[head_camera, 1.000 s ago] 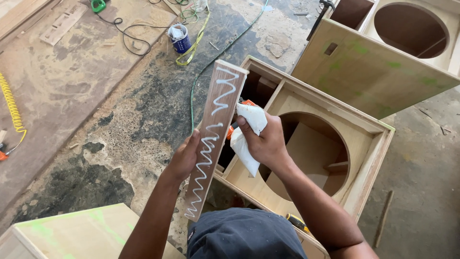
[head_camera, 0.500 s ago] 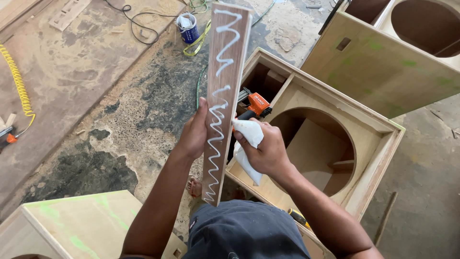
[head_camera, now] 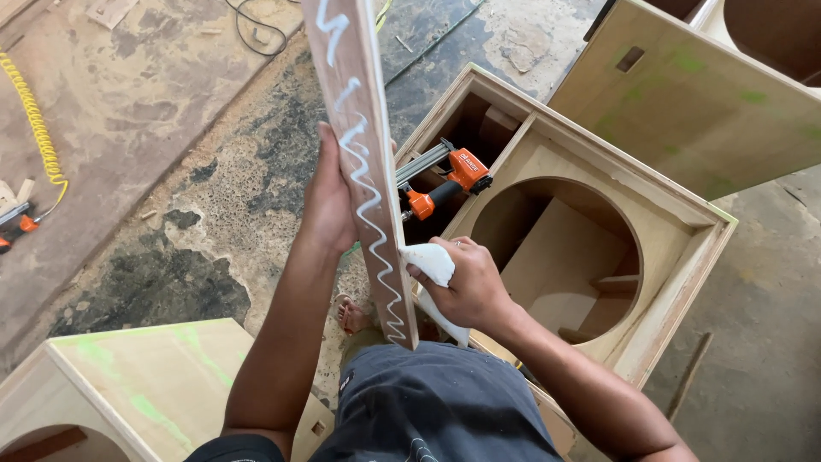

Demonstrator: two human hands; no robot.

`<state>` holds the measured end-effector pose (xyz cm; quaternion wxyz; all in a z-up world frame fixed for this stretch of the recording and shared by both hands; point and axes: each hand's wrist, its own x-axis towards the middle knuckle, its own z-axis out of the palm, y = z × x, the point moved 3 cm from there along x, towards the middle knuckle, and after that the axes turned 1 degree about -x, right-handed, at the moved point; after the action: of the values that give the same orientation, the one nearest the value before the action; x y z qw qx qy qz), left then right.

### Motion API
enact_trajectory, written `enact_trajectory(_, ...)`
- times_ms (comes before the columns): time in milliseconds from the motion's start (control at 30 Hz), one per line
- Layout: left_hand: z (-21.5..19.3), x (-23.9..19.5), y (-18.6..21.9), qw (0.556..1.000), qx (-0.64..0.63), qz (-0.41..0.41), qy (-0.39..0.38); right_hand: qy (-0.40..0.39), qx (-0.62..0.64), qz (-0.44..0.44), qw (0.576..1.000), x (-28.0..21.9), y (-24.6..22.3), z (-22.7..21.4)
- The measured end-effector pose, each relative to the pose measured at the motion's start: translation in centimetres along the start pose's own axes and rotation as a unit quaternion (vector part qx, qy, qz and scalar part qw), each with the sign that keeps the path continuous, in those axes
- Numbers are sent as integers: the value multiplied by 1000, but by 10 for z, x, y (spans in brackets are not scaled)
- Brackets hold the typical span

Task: Applying wood glue to a wooden strip and securing it to a speaker cabinet frame using a pneumatic nail gun.

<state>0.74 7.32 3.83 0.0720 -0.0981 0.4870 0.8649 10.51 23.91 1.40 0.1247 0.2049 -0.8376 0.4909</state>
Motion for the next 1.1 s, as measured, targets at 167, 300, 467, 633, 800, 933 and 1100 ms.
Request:
enact_trajectory(167,-5,4,19,997,-49,44,-25,-31,-11,7,999,-15,10,8)
enact_trajectory(300,-9,7,28,992,-104,36,-69,-63,-20,-4,998,-18,7,9)
enact_trajectory(467,-27,13,36,989,-105,74,-72,-112,-31,3,993,-30,19,15)
enact_trajectory(633,-47,23,44,986,-120,91,-76,-164,-55,13,985,-41,28,19)
enact_trajectory(800,-63,27,54,978,-167,106,-63,-175,-55,23,983,-51,36,20)
enact_trajectory(933,-83,28,59,971,-187,121,-86,-195,-61,29,979,-58,45,19)
enact_trajectory(1100,-114,32,66,969,-199,148,-25,-228,-62,34,971,-60,46,18)
